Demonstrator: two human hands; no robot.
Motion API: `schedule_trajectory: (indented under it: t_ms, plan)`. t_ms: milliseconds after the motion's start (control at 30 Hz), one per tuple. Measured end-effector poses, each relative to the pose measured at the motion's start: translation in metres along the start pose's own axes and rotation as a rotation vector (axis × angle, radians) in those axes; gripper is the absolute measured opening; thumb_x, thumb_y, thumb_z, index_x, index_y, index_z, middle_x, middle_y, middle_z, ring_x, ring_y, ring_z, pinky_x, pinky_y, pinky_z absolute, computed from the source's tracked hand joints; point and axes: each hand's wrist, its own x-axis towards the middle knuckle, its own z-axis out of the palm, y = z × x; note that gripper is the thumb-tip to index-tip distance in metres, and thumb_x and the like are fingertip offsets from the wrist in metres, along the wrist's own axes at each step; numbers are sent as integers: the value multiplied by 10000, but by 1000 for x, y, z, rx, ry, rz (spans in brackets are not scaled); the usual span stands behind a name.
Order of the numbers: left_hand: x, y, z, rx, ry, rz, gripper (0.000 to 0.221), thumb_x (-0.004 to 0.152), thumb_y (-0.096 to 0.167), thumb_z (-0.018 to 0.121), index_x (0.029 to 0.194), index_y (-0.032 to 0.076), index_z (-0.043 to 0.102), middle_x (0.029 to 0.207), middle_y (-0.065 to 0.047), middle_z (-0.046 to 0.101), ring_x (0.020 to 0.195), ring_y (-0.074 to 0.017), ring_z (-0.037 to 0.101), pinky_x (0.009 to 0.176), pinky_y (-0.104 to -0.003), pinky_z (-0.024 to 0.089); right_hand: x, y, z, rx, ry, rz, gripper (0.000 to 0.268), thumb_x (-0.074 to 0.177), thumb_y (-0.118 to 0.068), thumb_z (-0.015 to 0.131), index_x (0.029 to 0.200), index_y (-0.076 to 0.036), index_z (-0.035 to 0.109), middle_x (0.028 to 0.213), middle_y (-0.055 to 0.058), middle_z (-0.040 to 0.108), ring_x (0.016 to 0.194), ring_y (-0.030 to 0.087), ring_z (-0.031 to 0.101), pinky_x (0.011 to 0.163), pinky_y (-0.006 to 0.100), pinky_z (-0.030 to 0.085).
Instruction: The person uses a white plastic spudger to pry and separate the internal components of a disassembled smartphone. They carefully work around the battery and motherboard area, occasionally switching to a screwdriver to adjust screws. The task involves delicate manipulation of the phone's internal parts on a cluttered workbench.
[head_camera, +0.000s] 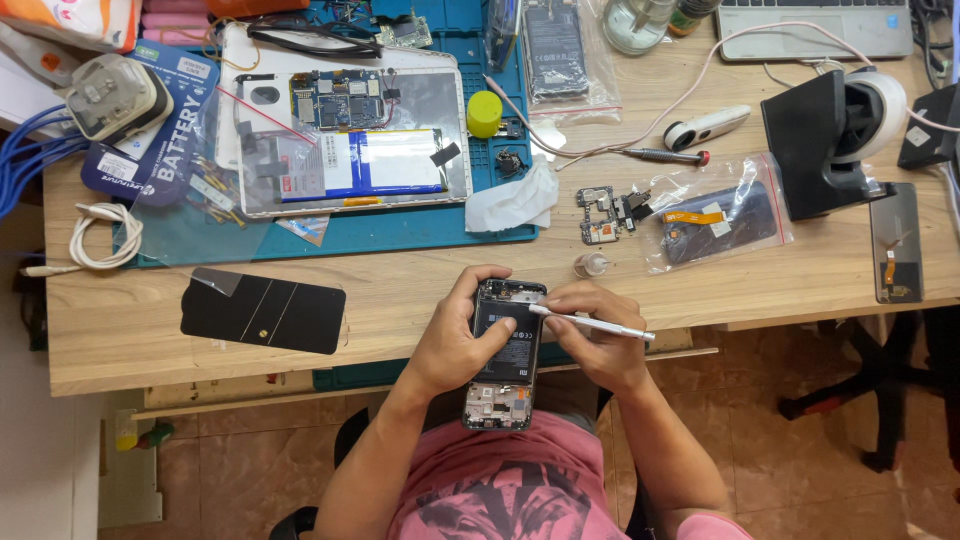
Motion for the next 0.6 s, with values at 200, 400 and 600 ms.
schedule_trajectory:
  t_ms: [200, 400, 600]
  plan:
    - [0, -1, -1, 19, 6, -2, 466, 723, 34, 616, 1176, 72, 519, 844, -157, 656, 773, -154, 569, 650, -304, 514, 1, 1, 1, -10, -24, 10, 86, 722, -11, 704, 790, 18, 660, 737, 154, 667, 602, 200, 630, 559, 281, 507]
    - [1, 1, -1, 20, 4, 5, 461, 722, 39, 617, 1171, 66, 517, 844, -165, 658, 771, -161, 574, 643, -311, 517, 0, 4, 1, -24, -5, 12, 88, 727, -24, 709, 793, 15, 665, 750, 156, 674, 605, 200, 633, 561, 280, 507]
    - [1, -2, -3, -12, 9, -23, 473, 731, 44, 613, 1189, 49, 494, 849, -156, 657, 770, -161, 571, 654, -305, 516, 0, -5, 10, -70, 9, -47, 88, 712, -14, 715, 787, 11, 678, 758, 163, 680, 636, 259, 662, 585, 320, 525]
